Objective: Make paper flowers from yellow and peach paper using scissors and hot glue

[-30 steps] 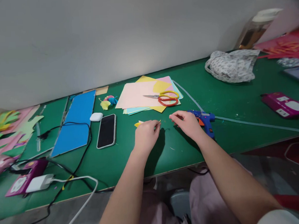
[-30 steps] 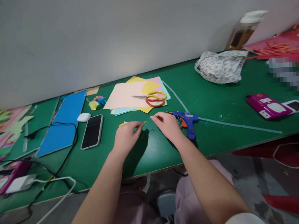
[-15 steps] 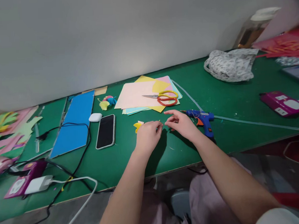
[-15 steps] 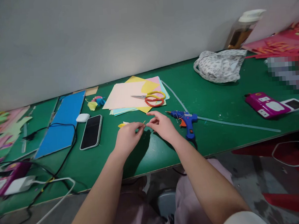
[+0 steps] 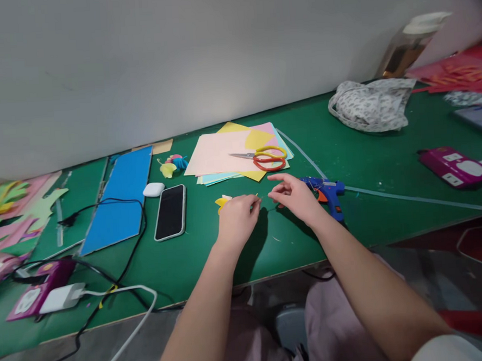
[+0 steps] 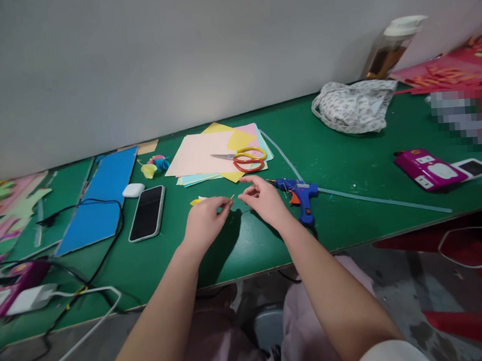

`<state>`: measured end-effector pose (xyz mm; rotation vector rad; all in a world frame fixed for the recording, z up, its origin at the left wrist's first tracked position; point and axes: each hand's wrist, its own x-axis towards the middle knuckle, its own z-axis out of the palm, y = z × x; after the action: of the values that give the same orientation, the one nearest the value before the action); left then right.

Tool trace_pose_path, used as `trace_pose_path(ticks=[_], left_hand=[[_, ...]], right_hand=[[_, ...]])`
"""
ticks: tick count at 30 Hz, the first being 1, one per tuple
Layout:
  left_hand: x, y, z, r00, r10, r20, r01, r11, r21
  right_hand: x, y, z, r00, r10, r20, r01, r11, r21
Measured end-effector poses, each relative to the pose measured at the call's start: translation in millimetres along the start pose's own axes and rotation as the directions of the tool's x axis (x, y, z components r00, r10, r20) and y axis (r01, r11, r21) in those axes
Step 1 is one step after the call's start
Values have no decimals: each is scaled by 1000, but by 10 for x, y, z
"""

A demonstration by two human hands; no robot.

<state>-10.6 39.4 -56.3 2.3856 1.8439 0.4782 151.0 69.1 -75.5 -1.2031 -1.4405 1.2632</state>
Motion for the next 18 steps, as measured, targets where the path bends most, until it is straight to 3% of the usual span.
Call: trace_pose_path(ticks=[9,18], left_hand=[[18,-5,28,999,13,47,-16,998,59],[34,36,159,987,98,130,-113,987,112]], right_hand=[[-13,-62,-45,988,-3,-157,5,1000,10],[-16,-59,-32,988,-13,-151,11,1000,-15]])
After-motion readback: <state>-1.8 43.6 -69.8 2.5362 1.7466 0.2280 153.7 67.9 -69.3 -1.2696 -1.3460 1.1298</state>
